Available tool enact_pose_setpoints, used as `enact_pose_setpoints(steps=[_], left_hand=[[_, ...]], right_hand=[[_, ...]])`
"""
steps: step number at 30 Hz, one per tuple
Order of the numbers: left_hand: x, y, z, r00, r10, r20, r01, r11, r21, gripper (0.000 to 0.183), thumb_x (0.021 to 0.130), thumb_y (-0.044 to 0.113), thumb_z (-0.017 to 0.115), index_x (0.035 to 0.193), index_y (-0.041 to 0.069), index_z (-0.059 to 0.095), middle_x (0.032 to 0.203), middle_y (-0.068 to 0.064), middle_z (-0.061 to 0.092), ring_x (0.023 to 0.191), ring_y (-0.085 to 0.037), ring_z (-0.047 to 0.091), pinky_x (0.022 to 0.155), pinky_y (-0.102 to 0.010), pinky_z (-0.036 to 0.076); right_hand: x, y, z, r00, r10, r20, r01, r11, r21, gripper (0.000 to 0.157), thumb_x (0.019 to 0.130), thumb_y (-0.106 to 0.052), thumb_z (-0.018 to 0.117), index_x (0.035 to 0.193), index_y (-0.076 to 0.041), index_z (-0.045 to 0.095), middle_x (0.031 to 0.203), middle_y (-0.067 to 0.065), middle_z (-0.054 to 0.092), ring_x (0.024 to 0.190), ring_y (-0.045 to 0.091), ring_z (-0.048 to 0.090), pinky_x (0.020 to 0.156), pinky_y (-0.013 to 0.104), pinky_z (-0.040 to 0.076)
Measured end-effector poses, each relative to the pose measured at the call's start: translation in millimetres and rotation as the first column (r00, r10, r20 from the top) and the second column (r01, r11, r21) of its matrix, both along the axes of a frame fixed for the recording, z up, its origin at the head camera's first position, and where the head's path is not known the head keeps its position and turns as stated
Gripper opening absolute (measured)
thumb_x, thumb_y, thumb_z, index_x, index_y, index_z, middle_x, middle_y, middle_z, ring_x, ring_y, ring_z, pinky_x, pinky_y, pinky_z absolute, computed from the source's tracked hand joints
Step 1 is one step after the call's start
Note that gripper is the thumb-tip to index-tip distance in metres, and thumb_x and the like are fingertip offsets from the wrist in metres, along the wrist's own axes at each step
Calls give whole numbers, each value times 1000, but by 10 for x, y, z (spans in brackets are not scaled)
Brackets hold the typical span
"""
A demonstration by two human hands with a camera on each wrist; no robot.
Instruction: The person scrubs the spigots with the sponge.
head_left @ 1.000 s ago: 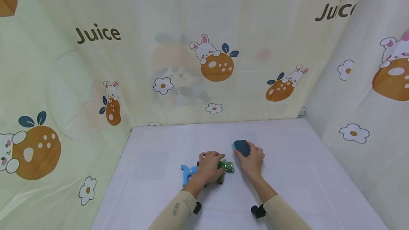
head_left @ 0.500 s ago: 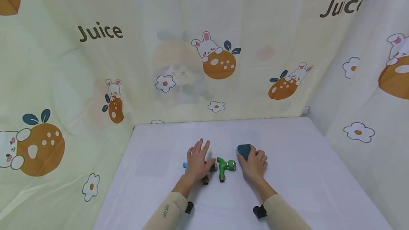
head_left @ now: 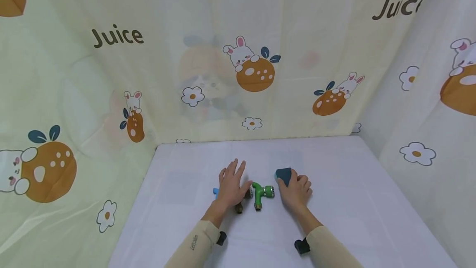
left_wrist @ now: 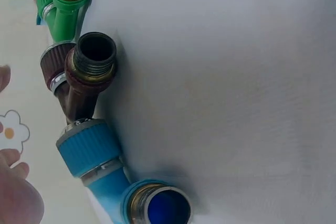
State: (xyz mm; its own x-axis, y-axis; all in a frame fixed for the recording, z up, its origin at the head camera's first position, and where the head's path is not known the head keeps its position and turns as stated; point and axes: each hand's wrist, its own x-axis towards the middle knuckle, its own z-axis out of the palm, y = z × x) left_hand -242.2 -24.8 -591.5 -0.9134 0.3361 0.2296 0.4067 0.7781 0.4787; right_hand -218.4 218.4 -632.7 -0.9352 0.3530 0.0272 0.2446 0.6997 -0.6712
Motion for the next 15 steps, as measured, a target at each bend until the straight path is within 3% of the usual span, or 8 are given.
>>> enact_pose_setpoints(steps=[9, 15], left_hand=[[-8, -23, 25, 1000, 10, 13, -10, 1000, 5, 60, 107, 34, 56, 161, 14, 38, 169, -18, 30, 156, -38, 29, 123, -64, 20], [-11, -60, -28, 1000, 3, 25, -3, 1000, 12, 60, 107, 34, 54, 161, 13, 38, 169, -20, 30, 156, -40, 29, 123, -65, 19]], right_hand=[[-17, 4, -7, 1000, 10, -9, -9, 1000, 28, 76, 101, -41, 61, 158, 0, 33, 139, 33, 32, 124, 47, 29, 101, 63, 26], [-17, -47, -4, 995, 37, -95, -27, 995, 100, 70, 100, -43, 62, 152, -1, 41, 148, 34, 28, 130, 50, 26, 102, 66, 23]])
